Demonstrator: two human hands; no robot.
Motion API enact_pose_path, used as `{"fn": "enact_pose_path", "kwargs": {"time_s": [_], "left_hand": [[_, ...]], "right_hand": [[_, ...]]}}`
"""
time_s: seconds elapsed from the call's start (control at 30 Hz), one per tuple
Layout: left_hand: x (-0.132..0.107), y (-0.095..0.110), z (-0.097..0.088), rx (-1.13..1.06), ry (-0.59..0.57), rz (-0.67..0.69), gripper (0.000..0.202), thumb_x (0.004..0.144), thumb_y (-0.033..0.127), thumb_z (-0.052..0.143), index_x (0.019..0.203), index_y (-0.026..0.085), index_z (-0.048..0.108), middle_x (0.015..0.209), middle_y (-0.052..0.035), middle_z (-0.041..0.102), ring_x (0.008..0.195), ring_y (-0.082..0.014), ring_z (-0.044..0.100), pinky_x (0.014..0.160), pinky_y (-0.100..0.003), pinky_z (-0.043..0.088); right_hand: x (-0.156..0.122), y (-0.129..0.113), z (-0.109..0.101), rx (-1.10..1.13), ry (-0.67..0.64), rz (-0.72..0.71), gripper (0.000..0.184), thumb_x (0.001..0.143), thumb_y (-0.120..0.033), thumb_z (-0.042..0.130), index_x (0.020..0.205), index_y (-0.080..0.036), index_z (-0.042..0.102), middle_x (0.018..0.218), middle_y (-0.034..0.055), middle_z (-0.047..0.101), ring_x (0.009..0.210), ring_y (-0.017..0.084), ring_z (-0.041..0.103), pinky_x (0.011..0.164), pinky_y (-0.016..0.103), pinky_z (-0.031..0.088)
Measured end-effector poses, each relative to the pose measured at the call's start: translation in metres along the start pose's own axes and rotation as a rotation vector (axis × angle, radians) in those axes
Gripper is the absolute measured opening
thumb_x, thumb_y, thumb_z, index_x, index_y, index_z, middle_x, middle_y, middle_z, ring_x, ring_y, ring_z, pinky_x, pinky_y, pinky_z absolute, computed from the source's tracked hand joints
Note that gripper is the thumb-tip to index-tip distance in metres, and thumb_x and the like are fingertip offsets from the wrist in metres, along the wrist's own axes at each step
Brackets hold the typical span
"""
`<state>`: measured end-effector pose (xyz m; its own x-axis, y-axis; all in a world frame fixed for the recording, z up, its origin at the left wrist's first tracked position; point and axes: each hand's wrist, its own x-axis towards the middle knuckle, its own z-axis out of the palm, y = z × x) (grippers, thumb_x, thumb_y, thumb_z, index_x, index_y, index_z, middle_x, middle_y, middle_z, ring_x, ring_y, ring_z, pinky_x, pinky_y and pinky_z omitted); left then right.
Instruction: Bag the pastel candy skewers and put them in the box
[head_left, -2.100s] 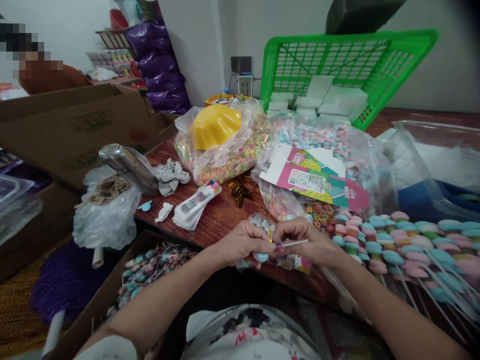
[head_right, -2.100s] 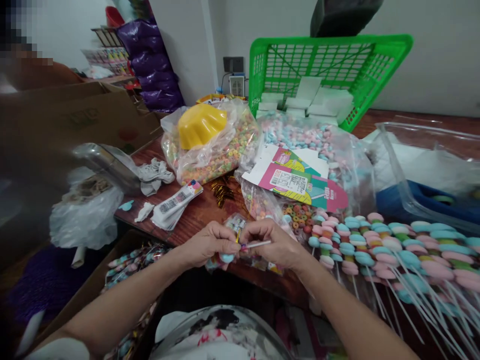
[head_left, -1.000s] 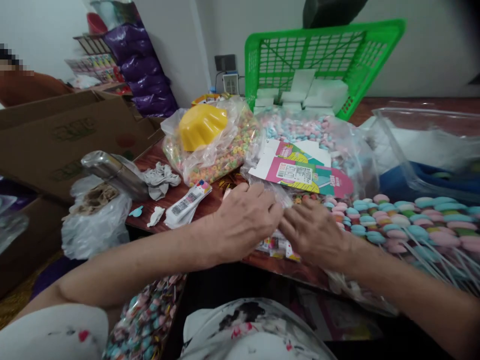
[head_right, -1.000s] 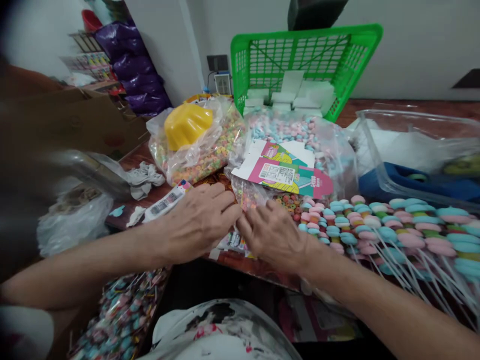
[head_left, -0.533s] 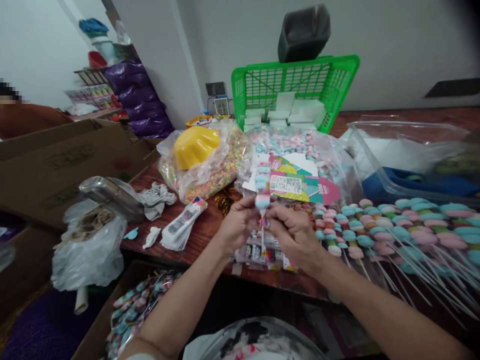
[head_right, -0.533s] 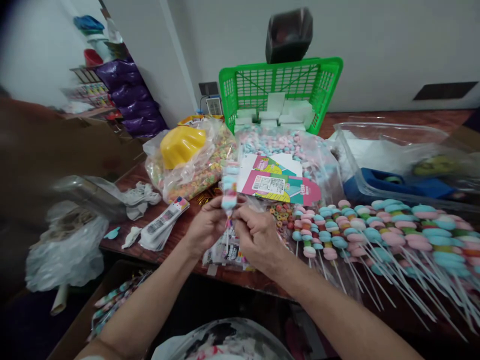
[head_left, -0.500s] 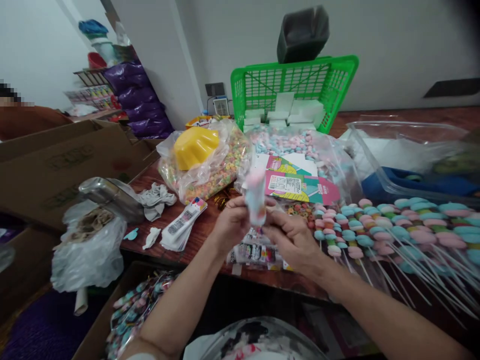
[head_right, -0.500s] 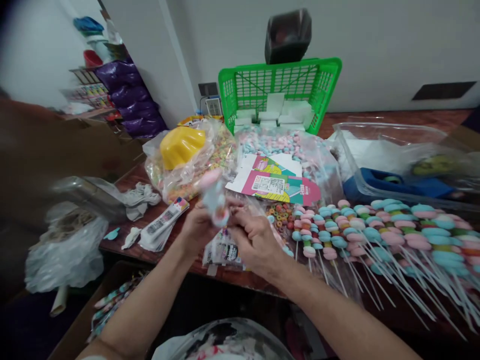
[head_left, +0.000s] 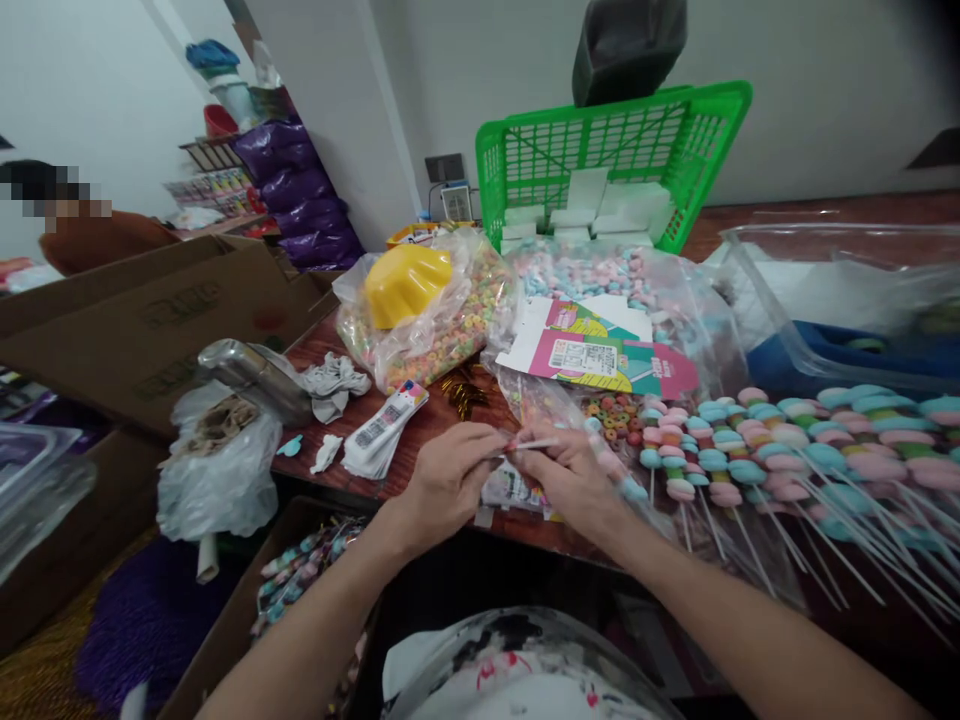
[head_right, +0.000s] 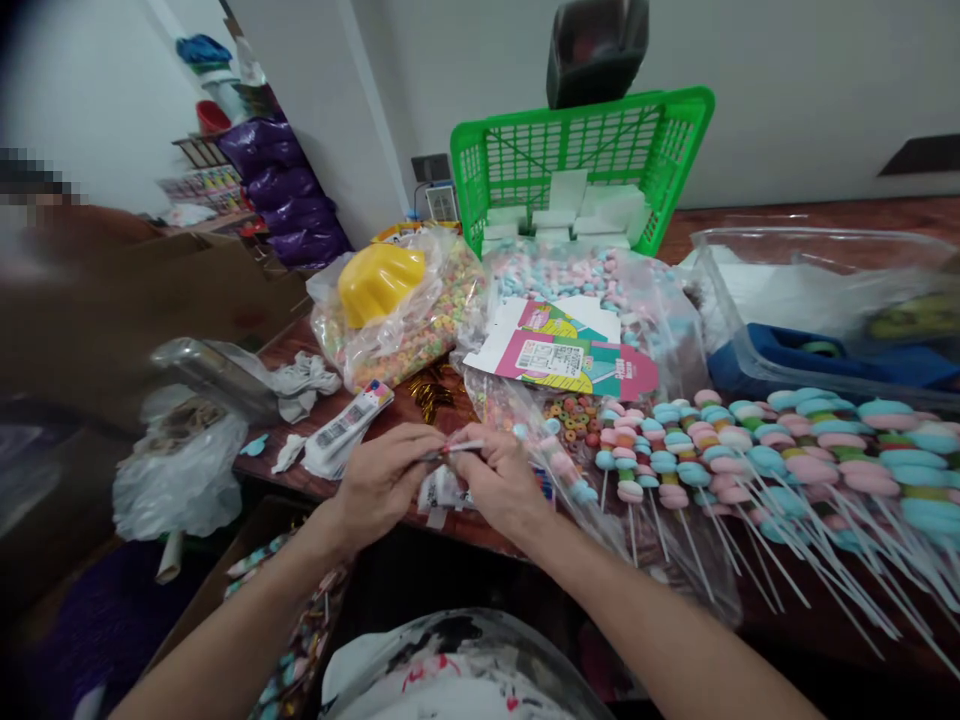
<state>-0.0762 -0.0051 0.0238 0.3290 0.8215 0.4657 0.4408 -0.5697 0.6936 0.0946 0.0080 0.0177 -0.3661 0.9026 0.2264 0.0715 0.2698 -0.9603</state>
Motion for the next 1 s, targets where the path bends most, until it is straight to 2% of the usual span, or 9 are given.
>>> {"fn": "enact_pose_path", "kwargs": {"time_s": [0.07, 0.13, 0.27, 0.4, 0.5, 0.6, 0.67, 0.8, 1.0], "left_hand": [[-0.021, 0.001, -0.009, 0.273, 0.029, 0.181, 0.025, 0.083, 0.011, 0.054, 0.1, 0.021, 0.068, 0.101, -0.01, 0.069, 0.096, -0.0188, 0.063, 0.086, -0.036, 0.051], [-0.052, 0.0, -0.019, 0.374, 0.021, 0.169, 0.027, 0.083, 0.008, 0.051, 0.1, 0.022, 0.067, 0.101, -0.0091, 0.069, 0.095, -0.0176, 0.064, 0.084, -0.032, 0.053], [-0.132, -0.017, -0.054, 0.522, -0.078, -0.201, 0.022, 0.083, 0.019, 0.048, 0.094, 0.025, 0.066, 0.096, -0.0059, 0.071, 0.092, -0.0199, 0.067, 0.082, -0.033, 0.055], [-0.185, -0.047, -0.087, 0.84, -0.344, -0.598, 0.025, 0.072, 0.02, 0.049, 0.087, 0.021, 0.068, 0.09, -0.0082, 0.073, 0.085, -0.0275, 0.068, 0.076, -0.041, 0.056], [-0.167, -0.048, -0.073, 0.887, -0.292, -0.378, 0.023, 0.079, 0.024, 0.05, 0.092, 0.019, 0.068, 0.099, -0.0108, 0.07, 0.092, -0.0283, 0.066, 0.08, -0.043, 0.054], [-0.106, -0.027, -0.025, 0.721, -0.168, 0.0, 0.02, 0.085, 0.019, 0.051, 0.097, 0.022, 0.066, 0.099, -0.0076, 0.068, 0.095, -0.022, 0.062, 0.089, -0.039, 0.05], [-0.06, -0.012, 0.011, 0.651, -0.219, 0.136, 0.02, 0.085, 0.016, 0.05, 0.098, 0.021, 0.064, 0.1, -0.0082, 0.067, 0.095, -0.0213, 0.06, 0.089, -0.038, 0.049], [-0.003, -0.001, 0.06, 0.673, -0.487, 0.142, 0.021, 0.08, 0.018, 0.056, 0.1, 0.016, 0.062, 0.106, -0.0115, 0.063, 0.103, -0.0278, 0.055, 0.087, -0.043, 0.048], [-0.002, -0.012, 0.072, 0.724, -0.591, 0.116, 0.024, 0.078, 0.006, 0.049, 0.097, 0.015, 0.061, 0.098, -0.0089, 0.062, 0.094, -0.0247, 0.056, 0.08, -0.038, 0.047]], "right_hand": [[-0.009, 0.006, 0.025, 0.022, -0.081, 0.049, 0.021, 0.085, -0.025, 0.039, 0.065, -0.02, 0.043, 0.048, -0.0072, 0.036, 0.04, 0.007, 0.033, 0.04, 0.02, 0.03], [-0.021, 0.012, 0.051, 0.008, -0.159, 0.077, 0.021, 0.085, -0.022, 0.037, 0.065, -0.021, 0.042, 0.044, -0.0078, 0.036, 0.035, 0.008, 0.033, 0.037, 0.02, 0.029], [-0.044, 0.017, 0.077, -0.11, -0.269, 0.027, 0.011, 0.078, -0.019, 0.052, 0.068, -0.02, 0.053, 0.052, -0.003, 0.055, 0.045, 0.01, 0.047, 0.044, 0.022, 0.034], [-0.048, 0.014, 0.059, -0.653, -0.326, -0.249, 0.009, 0.074, -0.012, 0.055, 0.077, -0.019, 0.06, 0.076, 0.0028, 0.066, 0.063, 0.014, 0.055, 0.053, 0.026, 0.035], [-0.037, 0.008, 0.03, -0.843, -0.283, -0.278, 0.011, 0.077, -0.011, 0.052, 0.076, -0.018, 0.059, 0.075, 0.0019, 0.065, 0.063, 0.014, 0.055, 0.054, 0.026, 0.033], [-0.031, 0.003, -0.005, -0.96, -0.146, -0.212, 0.016, 0.079, -0.006, 0.047, 0.078, -0.016, 0.059, 0.077, 0.0058, 0.064, 0.069, 0.016, 0.056, 0.058, 0.028, 0.034], [-0.038, 0.003, -0.032, -1.037, 0.001, -0.152, 0.02, 0.083, -0.006, 0.042, 0.078, -0.014, 0.06, 0.077, 0.0082, 0.063, 0.072, 0.018, 0.056, 0.062, 0.029, 0.034], [-0.079, 0.015, -0.08, -1.191, 0.42, -0.003, 0.019, 0.088, -0.018, 0.045, 0.081, -0.017, 0.063, 0.075, 0.0045, 0.065, 0.067, 0.015, 0.057, 0.061, 0.026, 0.034], [-0.117, 0.041, -0.102, -1.425, 0.377, 0.403, 0.019, 0.086, -0.03, 0.052, 0.078, -0.019, 0.065, 0.071, 0.0057, 0.067, 0.054, 0.017, 0.057, 0.051, 0.027, 0.029]]}}
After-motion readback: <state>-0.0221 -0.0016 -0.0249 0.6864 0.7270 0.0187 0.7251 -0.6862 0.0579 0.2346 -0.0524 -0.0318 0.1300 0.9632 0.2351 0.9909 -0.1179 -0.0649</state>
